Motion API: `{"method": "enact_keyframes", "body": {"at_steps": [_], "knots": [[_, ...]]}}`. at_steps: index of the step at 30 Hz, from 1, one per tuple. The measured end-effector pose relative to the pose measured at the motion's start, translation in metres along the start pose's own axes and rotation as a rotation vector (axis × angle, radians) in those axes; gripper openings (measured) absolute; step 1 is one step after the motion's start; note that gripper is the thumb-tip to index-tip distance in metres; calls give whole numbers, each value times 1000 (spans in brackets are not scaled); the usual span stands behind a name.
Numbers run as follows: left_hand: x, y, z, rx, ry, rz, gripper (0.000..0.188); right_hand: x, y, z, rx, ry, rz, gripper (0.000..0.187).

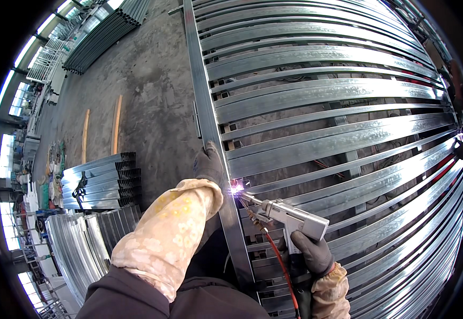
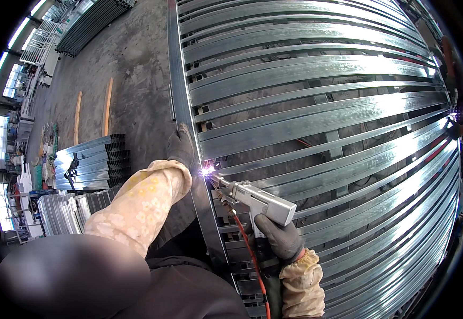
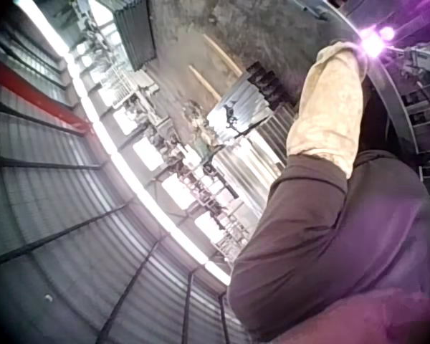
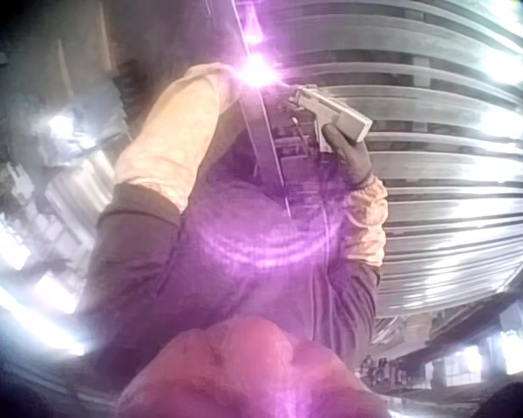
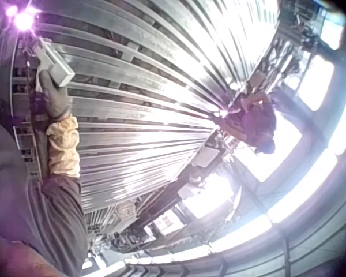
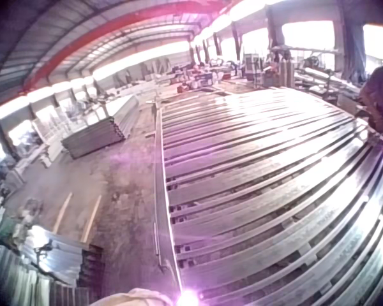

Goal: The person uses a handheld welding gun to join metal bars on a large metal frame structure. They systematically move the welding tool along the seams where the bars intersect, creating bright sparks and fusing the metal components together.

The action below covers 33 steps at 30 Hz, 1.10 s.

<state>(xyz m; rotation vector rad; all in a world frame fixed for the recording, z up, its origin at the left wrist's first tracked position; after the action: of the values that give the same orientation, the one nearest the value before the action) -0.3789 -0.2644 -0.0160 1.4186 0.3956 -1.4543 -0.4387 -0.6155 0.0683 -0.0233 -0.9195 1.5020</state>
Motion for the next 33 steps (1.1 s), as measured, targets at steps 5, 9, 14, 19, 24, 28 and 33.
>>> {"method": "enact_keyframes", "body": {"at_steps": [5,9,14,19,24,28,33], "knots": [[-2,-10,-5,-105,6,42,63,12,-6,-1,26,-38,-33,36],[6,6,7,-19,0,61,63,5,-6,4,11,-16,-46,35],[-4,-11,-7,13,89,9,62,12,-5,0,8,-47,-25,35],[11,2,6,-23,15,66,61,4,-6,8,-7,17,-21,33],[9,-13,-8,-30,21,71,61,13,-9,8,13,4,-29,30],[1,-4,-3,-3,55,-26,62,7,-5,9,3,26,-2,33],[4,-5,-1,-31,7,23,62,7,-4,10,13,13,-20,38]]}}
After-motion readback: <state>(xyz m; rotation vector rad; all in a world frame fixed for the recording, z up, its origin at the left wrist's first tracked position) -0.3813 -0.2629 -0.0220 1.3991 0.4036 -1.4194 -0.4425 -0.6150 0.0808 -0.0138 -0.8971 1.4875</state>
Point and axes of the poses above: each hand's wrist, its own z-axis away from the middle knuckle, its own x-axis out of the palm, y = z × x, the point moved 6 cm from there along -z, towards the middle knuckle, and after that the axes turned 14 degrees about -z, right-handed, at the moved point
